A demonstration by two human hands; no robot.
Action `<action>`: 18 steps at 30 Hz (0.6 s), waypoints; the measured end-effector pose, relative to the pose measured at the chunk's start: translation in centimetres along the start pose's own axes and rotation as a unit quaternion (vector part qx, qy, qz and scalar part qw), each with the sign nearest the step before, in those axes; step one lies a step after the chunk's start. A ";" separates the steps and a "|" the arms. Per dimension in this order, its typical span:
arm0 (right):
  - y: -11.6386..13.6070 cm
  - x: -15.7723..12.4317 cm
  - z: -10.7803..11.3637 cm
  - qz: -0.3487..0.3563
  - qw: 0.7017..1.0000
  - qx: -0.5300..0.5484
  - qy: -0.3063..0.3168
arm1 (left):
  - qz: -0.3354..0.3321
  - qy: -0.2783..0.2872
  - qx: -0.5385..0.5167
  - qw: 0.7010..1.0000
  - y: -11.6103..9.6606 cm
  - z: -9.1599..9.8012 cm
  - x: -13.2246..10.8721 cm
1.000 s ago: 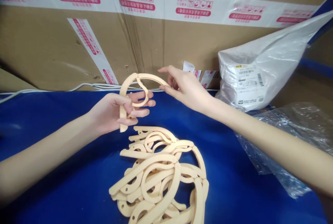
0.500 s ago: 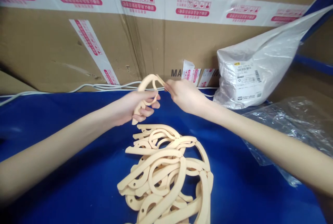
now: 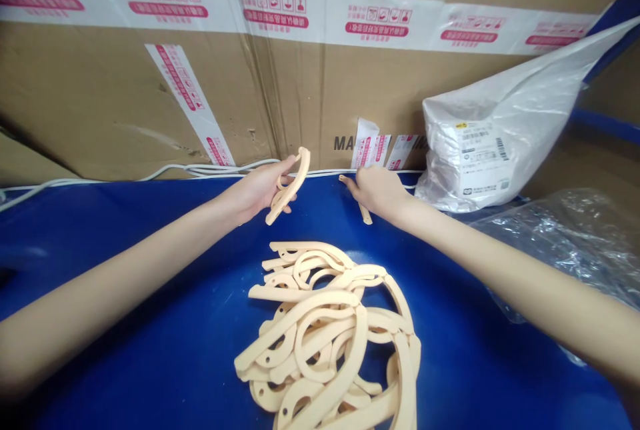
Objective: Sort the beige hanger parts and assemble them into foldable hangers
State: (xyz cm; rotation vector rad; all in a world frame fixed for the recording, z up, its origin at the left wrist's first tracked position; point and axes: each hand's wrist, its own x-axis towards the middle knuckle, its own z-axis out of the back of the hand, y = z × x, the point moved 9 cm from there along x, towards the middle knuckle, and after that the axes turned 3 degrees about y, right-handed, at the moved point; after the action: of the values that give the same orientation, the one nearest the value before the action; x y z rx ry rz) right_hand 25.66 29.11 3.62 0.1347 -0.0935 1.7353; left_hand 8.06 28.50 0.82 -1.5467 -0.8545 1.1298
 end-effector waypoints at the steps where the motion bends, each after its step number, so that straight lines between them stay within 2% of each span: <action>1: 0.3 0.0 0.5 -0.001 1.000 -0.001 -0.012 | 0.000 -0.006 -0.010 1.000 0.0 0.1 0.0; 2: 0.7 -0.1 0.9 0.006 1.000 0.023 -0.015 | 0.000 -0.014 -0.018 1.000 0.1 0.1 -0.1; 4: 1.8 -0.3 1.0 0.038 0.986 0.163 0.017 | 0.001 -0.021 -0.026 0.999 0.2 -0.2 -0.4; 5: 2.5 -0.5 0.8 0.054 0.962 0.262 0.047 | 0.003 -0.017 -0.026 1.000 0.2 -0.7 -0.6; 7: 3.5 -1.0 0.5 0.064 0.890 0.441 0.095 | 0.001 0.002 -0.020 1.000 0.1 -1.8 -1.1; 9: 3.6 -1.4 0.4 0.054 0.840 0.529 0.109 | -0.013 0.024 -0.006 1.000 -0.2 -2.9 -1.6; 11: 3.1 -1.8 0.8 0.050 0.814 0.570 0.101 | -0.045 0.030 0.022 0.998 -1.0 -3.4 -2.1; 13: 2.4 -2.2 1.4 0.058 0.809 0.578 0.088 | -0.086 0.021 0.063 0.994 -2.0 -3.2 -2.6; 16: 1.3 -2.9 2.6 0.085 0.824 0.556 0.070 | -0.141 0.000 0.127 0.982 -3.1 -2.5 -3.2; 18: 1.1 -3.2 3.3 0.110 0.834 0.536 0.070 | -0.187 -0.003 0.204 0.961 -3.9 -2.3 -3.6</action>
State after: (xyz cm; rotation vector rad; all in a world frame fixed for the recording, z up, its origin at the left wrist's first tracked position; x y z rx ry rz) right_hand 25.22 25.37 6.46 0.8428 1.0320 1.8332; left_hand 9.17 25.47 5.65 -0.9933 -0.8156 0.9572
